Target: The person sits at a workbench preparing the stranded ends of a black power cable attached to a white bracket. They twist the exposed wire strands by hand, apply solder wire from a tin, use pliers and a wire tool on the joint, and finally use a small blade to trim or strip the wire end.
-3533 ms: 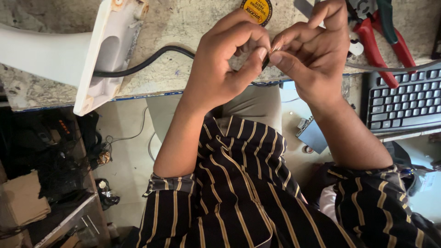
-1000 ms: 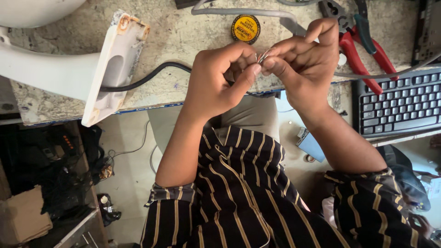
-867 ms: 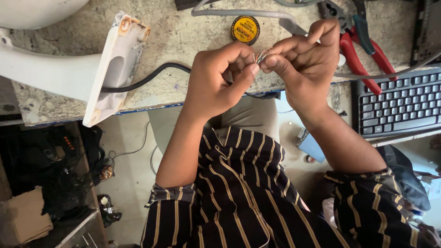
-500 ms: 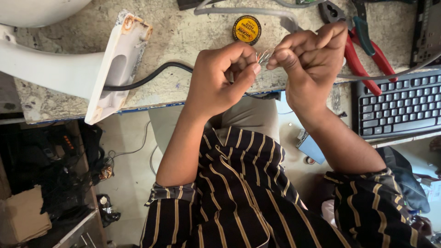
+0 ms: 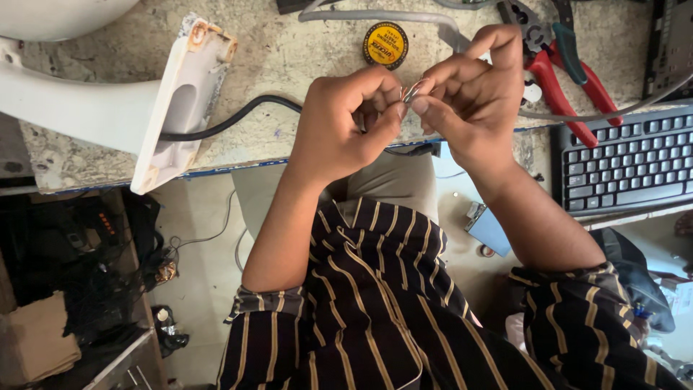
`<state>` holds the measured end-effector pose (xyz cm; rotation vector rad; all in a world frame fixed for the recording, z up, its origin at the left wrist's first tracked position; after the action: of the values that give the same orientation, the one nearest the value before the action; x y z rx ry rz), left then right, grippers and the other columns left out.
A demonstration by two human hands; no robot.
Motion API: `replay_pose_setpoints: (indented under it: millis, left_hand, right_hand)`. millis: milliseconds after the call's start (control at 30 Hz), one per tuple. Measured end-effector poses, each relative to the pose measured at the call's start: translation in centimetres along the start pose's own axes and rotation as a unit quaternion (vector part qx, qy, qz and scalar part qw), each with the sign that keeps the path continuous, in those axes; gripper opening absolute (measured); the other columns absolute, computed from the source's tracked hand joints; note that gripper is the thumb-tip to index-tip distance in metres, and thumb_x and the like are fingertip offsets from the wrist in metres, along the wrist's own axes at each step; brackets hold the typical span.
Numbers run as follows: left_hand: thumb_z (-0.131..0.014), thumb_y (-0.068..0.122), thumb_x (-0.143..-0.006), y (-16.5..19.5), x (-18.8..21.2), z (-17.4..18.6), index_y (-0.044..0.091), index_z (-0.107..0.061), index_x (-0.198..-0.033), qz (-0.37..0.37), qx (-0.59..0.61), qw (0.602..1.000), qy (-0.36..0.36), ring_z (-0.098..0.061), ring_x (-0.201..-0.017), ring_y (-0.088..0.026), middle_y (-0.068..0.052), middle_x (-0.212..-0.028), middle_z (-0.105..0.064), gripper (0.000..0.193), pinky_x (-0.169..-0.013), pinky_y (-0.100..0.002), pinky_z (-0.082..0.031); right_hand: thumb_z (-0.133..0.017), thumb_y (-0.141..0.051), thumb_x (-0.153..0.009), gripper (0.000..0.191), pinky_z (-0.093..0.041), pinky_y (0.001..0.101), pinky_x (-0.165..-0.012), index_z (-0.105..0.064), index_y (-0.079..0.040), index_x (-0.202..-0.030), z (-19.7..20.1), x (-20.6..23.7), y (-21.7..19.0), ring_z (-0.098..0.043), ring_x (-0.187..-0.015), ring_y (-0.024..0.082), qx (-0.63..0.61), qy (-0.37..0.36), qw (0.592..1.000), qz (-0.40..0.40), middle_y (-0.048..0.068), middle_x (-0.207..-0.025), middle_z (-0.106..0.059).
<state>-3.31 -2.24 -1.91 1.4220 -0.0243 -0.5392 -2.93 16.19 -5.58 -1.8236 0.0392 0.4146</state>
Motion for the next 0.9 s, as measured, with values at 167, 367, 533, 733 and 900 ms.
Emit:
replay_pose_setpoints:
  millis: [167,367,533,733,900]
  left_hand:
    - [-0.071,0.003,-0.093,0.23,-0.16,0.07,0.003,-0.062,-0.092,-0.01,-0.014,1.0,0.009,-0.056,-0.061,-0.002,0.002,-0.071,-0.064,0.009,-0.055,-0.02,-0.043]
    - [-0.071,0.003,-0.092,0.53,-0.05,-0.08,0.003,-0.063,-0.094,-0.018,-0.009,1.0,0.002,-0.06,-0.064,-0.002,0.002,-0.073,-0.065,0.008,-0.057,-0.02,-0.046]
    - [-0.071,0.002,-0.094,0.43,-0.02,-0.12,0.003,-0.062,-0.092,-0.016,-0.021,1.0,0.006,-0.058,-0.06,-0.002,0.002,-0.07,-0.063,0.009,-0.055,-0.02,-0.044]
    - [-0.072,0.003,-0.094,0.47,-0.04,-0.02,0.003,-0.062,-0.093,-0.03,-0.025,0.999,0.011,-0.057,-0.06,-0.002,0.001,-0.07,-0.064,0.01,-0.055,-0.021,-0.043]
    - [-0.072,0.003,-0.093,0.42,-0.04,-0.1,0.003,-0.062,-0.092,-0.022,-0.029,0.999,0.009,-0.057,-0.059,-0.002,0.001,-0.069,-0.063,0.011,-0.053,-0.021,-0.043]
  right_hand:
    - [-0.072,0.017,-0.104,0.053,-0.051,0.0191,-0.077,-0.032,-0.01,-0.125,-0.09,0.1,-0.08,-0.066,-0.089,0.012,0.014,-0.006,1.0,0.009,0.015,-0.102,-0.068]
    - [-0.071,0.012,-0.09,0.048,-0.05,0.0186,-0.069,-0.036,-0.007,-0.117,-0.43,-0.49,-0.58,-0.066,-0.09,0.011,0.054,0.046,0.997,-0.037,0.013,-0.103,-0.068]
    - [-0.07,0.016,-0.103,0.046,-0.052,0.0203,-0.076,-0.035,-0.007,-0.122,-0.67,-0.25,-0.67,-0.066,-0.089,0.013,0.004,0.036,0.999,-0.004,0.016,-0.104,-0.069]
    - [-0.065,0.021,-0.101,0.033,-0.05,0.019,-0.076,-0.045,0.0,-0.116,0.03,0.3,-0.14,-0.065,-0.088,0.01,0.018,0.019,1.0,0.002,0.012,-0.103,-0.067]
    - [-0.065,0.017,-0.099,0.012,-0.045,0.0172,-0.071,-0.061,0.007,-0.105,0.03,0.24,-0.04,-0.061,-0.082,0.006,0.061,0.013,0.998,-0.032,0.007,-0.098,-0.068]
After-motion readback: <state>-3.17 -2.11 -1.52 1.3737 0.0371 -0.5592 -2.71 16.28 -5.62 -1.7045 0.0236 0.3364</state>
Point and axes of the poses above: each hand's wrist, its own x-axis away from the middle knuckle, its own z-axis out of the back of the hand, y = z × x, the point moved 6 cm from there along -x, towards the middle knuckle
